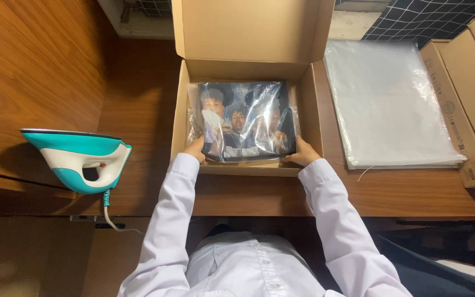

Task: The person places a plastic-wrapped printed t-shirt into a cardboard box, closes the box, and stacks it with other boxes. The person then retrieves another box, opens it, and removes a plastic-wrapped t-shirt from inside.

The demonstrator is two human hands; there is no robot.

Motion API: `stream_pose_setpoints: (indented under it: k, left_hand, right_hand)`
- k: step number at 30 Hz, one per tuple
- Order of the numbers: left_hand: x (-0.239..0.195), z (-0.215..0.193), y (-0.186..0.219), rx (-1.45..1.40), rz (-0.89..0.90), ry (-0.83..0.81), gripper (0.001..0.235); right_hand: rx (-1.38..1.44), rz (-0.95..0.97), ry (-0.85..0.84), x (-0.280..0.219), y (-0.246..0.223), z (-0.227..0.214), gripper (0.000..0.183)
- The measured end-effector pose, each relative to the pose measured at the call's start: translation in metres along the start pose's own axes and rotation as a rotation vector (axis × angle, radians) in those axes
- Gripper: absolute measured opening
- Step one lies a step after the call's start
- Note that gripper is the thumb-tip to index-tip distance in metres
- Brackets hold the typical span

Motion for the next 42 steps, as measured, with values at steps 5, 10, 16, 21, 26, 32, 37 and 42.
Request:
stream_pose_setpoints:
  k: [5, 10, 16, 21, 26, 32, 37, 42]
  left_hand:
    - [-0.014, -0.013, 0.007, 0.108, -0.148, 0.175, 0.068]
    - [0.009, -0.014, -0.016, 0.099, -0.111, 0.478, 0.021]
    - [-0.042, -0.066, 0.014, -0.326, -0.248, 0.549, 0.021]
    - [-0.073, -0.112, 0.044, -0.758, -0.159, 0.646, 0.034]
    - [-0.115, -0.143, 0.077, -1.149, 0.095, 0.425, 0.033]
    - [-0.115, -0.126, 0.049, -1.036, 0.186, 0.33, 0.052]
    - [-0.154, -0.109, 0.044, -1.158, -0.01, 0.428, 0.074]
    - [-0.158, -0.082, 0.026, -1.292, -0.001, 0.431, 0.042]
  right_hand:
    - [-0.03, -0.15, 0.004, 0.029, 0.022, 0.008, 0.072]
    - [-0.151, -0.358, 0.266, 0.037, 0.026, -0.007, 0.032]
    - [0.138, -0.309, 0.358, 0.024, 0.011, -0.025, 0.021]
    - [0.844, -0.291, 0.282, 0.027, 0.011, -0.049, 0.015]
    - [1.239, -0.281, -0.03, -0.036, -0.04, -0.07, 0.029]
    - [1.168, -0.193, -0.037, -0.044, -0.003, -0.064, 0.061]
    - [1.303, -0.199, 0.032, -0.069, 0.006, -0.053, 0.062]
    - [1.16, -0.269, 0.07, -0.1, -0.009, -0.045, 0.034]
Point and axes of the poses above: each hand's wrist, its own x-axis towards the middle knuckle, its own z-axis out of the palm, y = z × x, the point moved 7 cm from there along x, towards the middle knuckle, and after that the axes turned 10 degrees about x, right-handed, at the moved point
